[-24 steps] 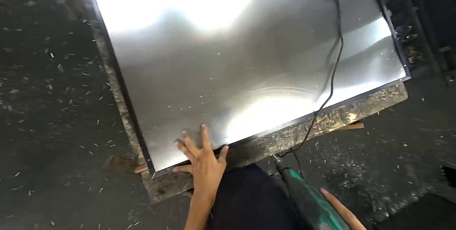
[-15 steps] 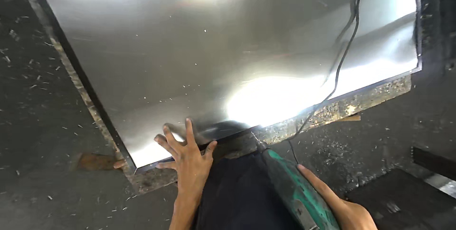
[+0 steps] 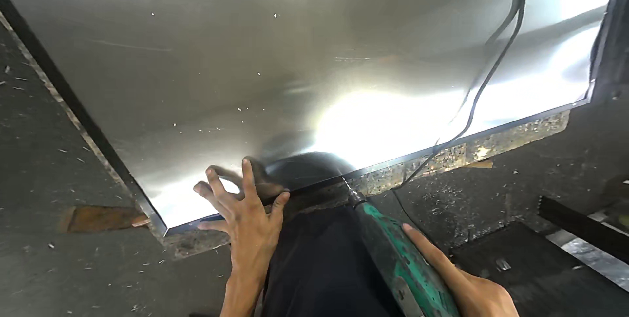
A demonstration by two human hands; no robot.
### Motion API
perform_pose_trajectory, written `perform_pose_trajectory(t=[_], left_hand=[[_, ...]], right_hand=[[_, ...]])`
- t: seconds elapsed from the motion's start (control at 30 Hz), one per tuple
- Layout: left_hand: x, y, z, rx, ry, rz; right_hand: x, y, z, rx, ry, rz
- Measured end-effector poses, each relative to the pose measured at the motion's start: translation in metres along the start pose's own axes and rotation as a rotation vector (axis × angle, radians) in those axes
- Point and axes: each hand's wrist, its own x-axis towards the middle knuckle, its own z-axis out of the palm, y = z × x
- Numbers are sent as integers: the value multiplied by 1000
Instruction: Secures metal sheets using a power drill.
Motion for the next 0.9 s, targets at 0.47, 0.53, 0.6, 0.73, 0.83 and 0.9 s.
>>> perform_pose_trajectory(t=[0.47,0.53,0.6,0.73,0.83,0.9], left_hand=[[62,58,36,168,234,274],[60,54,36,183,218,277],[60,55,35,186,215,279],[61,58,36,173,224,274],[62,58,36,175,228,275],[61,56,37,175,227,280]], right_hand=[[20,-13,-18,-254,-134,-74],[21,-14,-20,-253,-154,-91],[23,-14,-22,-253,-153,-101],[24,-13,-23,-275,-148,-117],[25,-12,-22,-266,-138,-120],[24,-11,-22,-257,-136,-113]])
